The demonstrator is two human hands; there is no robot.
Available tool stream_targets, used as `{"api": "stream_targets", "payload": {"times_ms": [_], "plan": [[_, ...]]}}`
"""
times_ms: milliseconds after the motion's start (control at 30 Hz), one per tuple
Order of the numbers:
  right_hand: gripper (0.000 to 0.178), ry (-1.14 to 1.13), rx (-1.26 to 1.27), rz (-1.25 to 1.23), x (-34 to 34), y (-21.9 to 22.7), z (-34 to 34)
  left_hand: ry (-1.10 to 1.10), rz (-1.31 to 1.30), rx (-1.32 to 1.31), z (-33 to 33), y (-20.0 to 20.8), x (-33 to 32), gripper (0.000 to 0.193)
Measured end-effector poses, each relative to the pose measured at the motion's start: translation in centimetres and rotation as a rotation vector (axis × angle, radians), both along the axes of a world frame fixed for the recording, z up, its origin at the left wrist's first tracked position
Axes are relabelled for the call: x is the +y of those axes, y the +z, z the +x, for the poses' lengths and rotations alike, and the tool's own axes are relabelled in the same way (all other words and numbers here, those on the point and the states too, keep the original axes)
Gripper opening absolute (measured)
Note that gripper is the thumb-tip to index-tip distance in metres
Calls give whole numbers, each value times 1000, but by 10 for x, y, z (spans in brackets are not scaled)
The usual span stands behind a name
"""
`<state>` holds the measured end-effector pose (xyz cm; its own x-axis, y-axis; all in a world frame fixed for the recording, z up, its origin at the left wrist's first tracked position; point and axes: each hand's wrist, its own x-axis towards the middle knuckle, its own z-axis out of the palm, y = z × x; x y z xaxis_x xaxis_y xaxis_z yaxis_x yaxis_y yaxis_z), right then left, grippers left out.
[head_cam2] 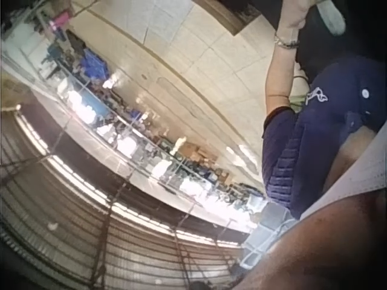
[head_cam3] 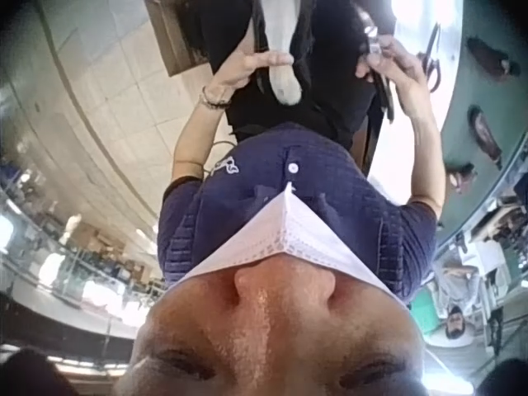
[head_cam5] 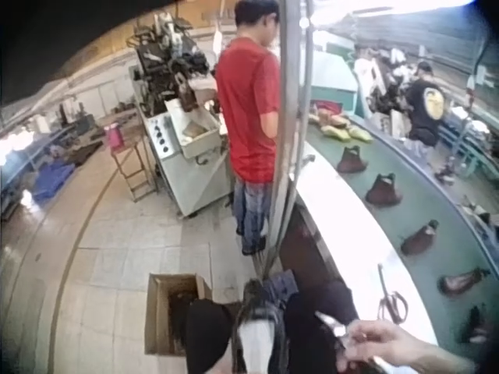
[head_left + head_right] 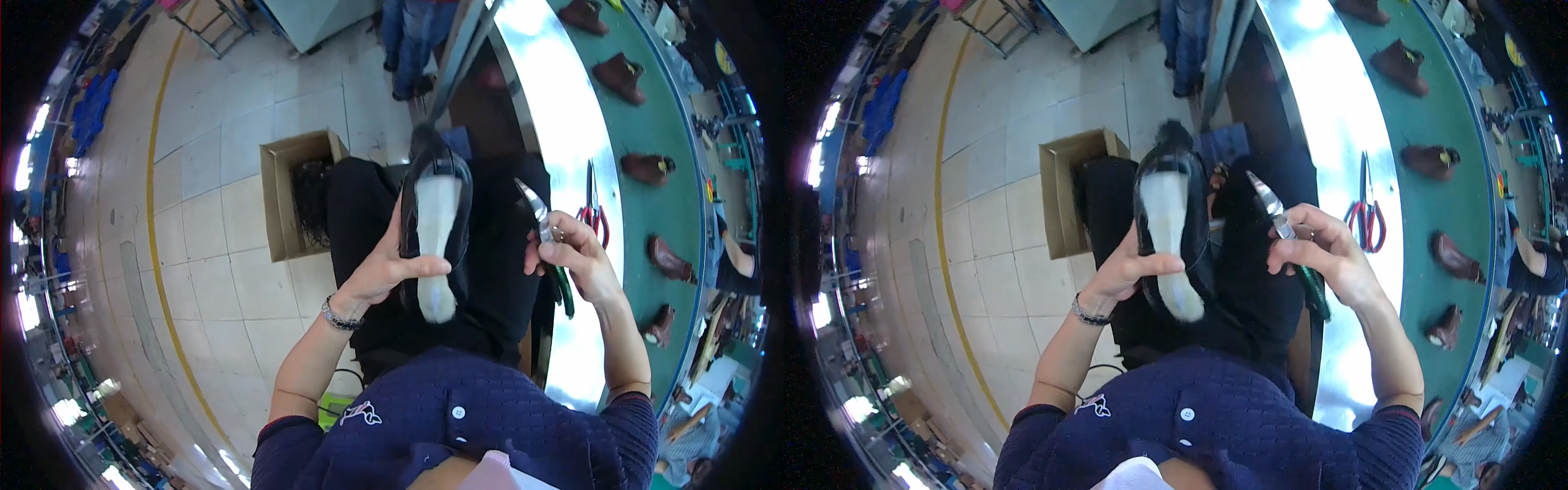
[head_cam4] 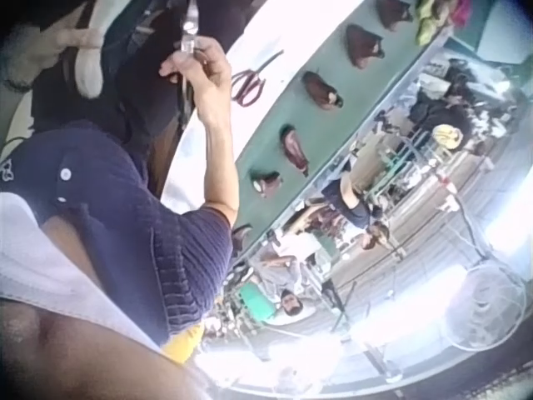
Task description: The recorder is assembling and trimming components of shoes at a factory workstation.
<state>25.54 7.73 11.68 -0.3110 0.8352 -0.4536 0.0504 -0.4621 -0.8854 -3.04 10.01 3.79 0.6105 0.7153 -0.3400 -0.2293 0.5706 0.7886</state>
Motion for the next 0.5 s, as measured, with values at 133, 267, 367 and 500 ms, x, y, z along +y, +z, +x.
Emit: {"api": "stream_targets", "payload": {"times_ms": [133, 267, 367, 500], "plan": [[29, 151, 32, -172, -21, -19, -6, 34, 283, -78, 11, -43, -17, 144], [33, 104, 107, -464, -40, -35, -19, -66, 436, 9, 17, -95, -38, 152], [37, 181, 97, -429, -49, -42, -21, -177, 353, -17, 12, -93, -43, 156], [36, 252, 99, -355, -54, -42, -26, -135, 166, -110, 7, -75, -36, 146]]}}
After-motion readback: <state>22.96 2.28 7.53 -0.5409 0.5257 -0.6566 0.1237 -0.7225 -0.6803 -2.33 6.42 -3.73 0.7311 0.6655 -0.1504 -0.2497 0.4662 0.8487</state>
